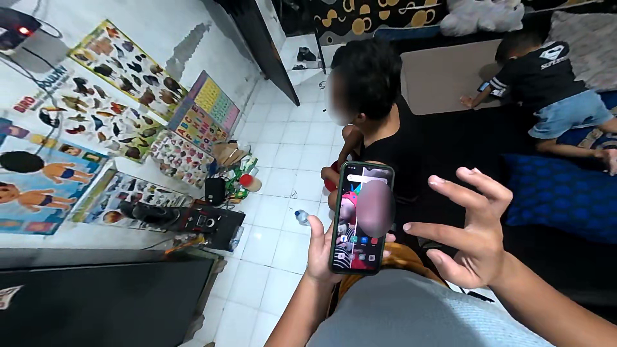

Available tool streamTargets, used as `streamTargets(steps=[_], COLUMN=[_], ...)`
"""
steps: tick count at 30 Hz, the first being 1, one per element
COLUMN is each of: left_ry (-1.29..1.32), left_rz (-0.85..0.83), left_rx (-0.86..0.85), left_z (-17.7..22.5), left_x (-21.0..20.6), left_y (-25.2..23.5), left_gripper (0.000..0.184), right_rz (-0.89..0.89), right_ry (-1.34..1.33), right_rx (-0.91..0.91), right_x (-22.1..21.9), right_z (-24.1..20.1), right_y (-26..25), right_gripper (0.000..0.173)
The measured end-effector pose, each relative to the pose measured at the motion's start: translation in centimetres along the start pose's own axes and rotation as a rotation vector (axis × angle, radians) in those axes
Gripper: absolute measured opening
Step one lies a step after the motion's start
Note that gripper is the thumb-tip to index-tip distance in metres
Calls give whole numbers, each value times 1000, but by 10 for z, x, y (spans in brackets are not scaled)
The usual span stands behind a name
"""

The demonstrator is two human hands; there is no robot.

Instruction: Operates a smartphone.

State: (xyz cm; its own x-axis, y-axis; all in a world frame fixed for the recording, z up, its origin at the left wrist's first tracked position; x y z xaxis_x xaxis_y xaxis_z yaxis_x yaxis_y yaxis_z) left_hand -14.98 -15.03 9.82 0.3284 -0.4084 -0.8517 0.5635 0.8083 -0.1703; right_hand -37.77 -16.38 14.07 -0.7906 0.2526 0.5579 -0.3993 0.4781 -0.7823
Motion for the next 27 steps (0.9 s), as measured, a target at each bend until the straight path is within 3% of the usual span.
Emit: streamTargets(steps=[16,27], left_ry=[-20,-34], left_rz=[-23,5], left_rx=[-8,-87], left_z=[0,3], left_x=[-2,-9], left_y=[8,11], left_gripper=[87,79], right_rz=[-26,-116], right_ry=[-19,-53], right_rx=[-9,42], right_x=[-3,-26], right_z=[-2,-15], right_y=[-3,-12], right_gripper=[36,47])
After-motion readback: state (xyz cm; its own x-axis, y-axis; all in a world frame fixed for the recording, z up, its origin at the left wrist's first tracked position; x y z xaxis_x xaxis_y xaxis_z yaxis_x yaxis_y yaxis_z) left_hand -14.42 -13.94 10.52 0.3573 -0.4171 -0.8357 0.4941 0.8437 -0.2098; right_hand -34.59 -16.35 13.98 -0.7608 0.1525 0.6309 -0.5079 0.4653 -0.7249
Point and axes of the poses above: each hand's wrist, its own y-axis away from the middle knuckle, its own x-axis out of the back of the hand, z = x × y, the point moved 3 cm from there along -y, towards the middle knuckle, and after that the axes turned 1 degree about x, right-handed, at the moved point
